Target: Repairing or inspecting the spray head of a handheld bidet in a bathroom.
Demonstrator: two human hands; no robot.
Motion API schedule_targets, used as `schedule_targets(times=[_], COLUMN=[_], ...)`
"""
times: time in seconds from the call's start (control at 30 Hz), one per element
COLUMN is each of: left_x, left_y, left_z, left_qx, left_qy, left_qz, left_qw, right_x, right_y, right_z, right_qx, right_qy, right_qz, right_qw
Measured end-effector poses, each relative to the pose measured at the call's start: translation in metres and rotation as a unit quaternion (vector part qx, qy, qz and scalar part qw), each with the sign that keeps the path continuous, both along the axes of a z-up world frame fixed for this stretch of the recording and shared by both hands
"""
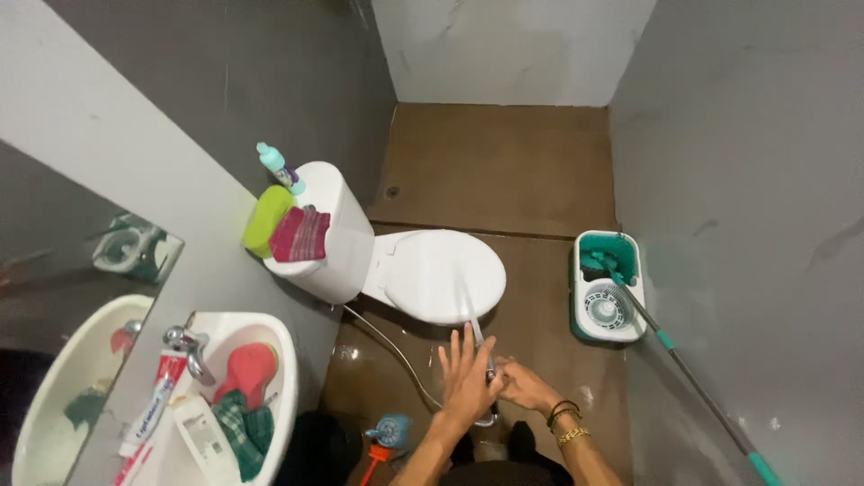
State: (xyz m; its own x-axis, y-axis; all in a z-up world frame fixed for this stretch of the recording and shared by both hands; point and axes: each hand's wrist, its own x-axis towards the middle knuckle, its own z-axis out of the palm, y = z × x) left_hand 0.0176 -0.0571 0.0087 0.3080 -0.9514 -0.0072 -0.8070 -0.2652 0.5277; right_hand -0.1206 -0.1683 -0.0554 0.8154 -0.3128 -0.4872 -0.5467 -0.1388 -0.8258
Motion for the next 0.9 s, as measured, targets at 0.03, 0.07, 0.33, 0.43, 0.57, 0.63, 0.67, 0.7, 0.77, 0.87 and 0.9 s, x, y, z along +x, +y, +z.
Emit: schedule_targets(times=[0.03, 0.07, 0.33, 0.43, 0.57, 0.63, 0.67, 0.7, 0.77, 0.87, 0.9], left_x=[-0.004, -0.006, -0.024, -0.027, -0.036, -0.044, -0.046, -0.047, -0.049, -0.055, -0.055], left_y=[-0.002, -0.004, -0.007, -0.009, -0.012, -0.007, -0.009, -0.011, -0.013, -0.012, -0.013], left_z=[-0.006, -0.012, -0.001, 0.001, -0.002, -0.002, 0.001, 0.004, 0.004, 0.003, 0.002], left_qx=[-0.001, -0.005, -0.002, -0.009, -0.002, -0.015, -0.013, -0.011, -0.011, -0.001, 0.004], left_qy=[0.003, 0.001, 0.028, 0.025, 0.036, 0.033, 0.039, 0.044, 0.042, 0.046, 0.051], left_qz=[0.007, 0.004, 0.056, 0.056, 0.06, 0.067, 0.071, 0.076, 0.078, 0.079, 0.08], left_qw=[1.0, 1.0, 0.998, 0.998, 0.998, 0.997, 0.997, 0.996, 0.996, 0.996, 0.995], right_x=[-0.004, -0.006, -0.012, -0.016, -0.025, -0.033, -0.036, -0.038, -0.038, -0.038, -0.035], right_y=[-0.004, -0.007, -0.019, -0.024, -0.029, -0.026, -0.03, -0.034, -0.031, -0.026, -0.027], right_z=[-0.006, -0.012, 0.01, 0.0, -0.013, -0.024, -0.034, -0.044, -0.022, 0.002, 0.009], right_qx=[-0.001, -0.013, -0.033, -0.016, -0.031, -0.019, -0.048, -0.077, -0.058, -0.047, -0.06], right_qy=[0.003, -0.021, -0.035, -0.045, -0.017, 0.008, -0.052, -0.111, -0.095, -0.081, -0.085], right_qz=[0.007, -0.012, 0.033, 0.035, 0.032, 0.027, 0.034, 0.042, 0.041, 0.044, 0.048], right_qw=[1.0, 1.0, 0.998, 0.998, 0.999, 0.999, 0.997, 0.99, 0.993, 0.995, 0.993])
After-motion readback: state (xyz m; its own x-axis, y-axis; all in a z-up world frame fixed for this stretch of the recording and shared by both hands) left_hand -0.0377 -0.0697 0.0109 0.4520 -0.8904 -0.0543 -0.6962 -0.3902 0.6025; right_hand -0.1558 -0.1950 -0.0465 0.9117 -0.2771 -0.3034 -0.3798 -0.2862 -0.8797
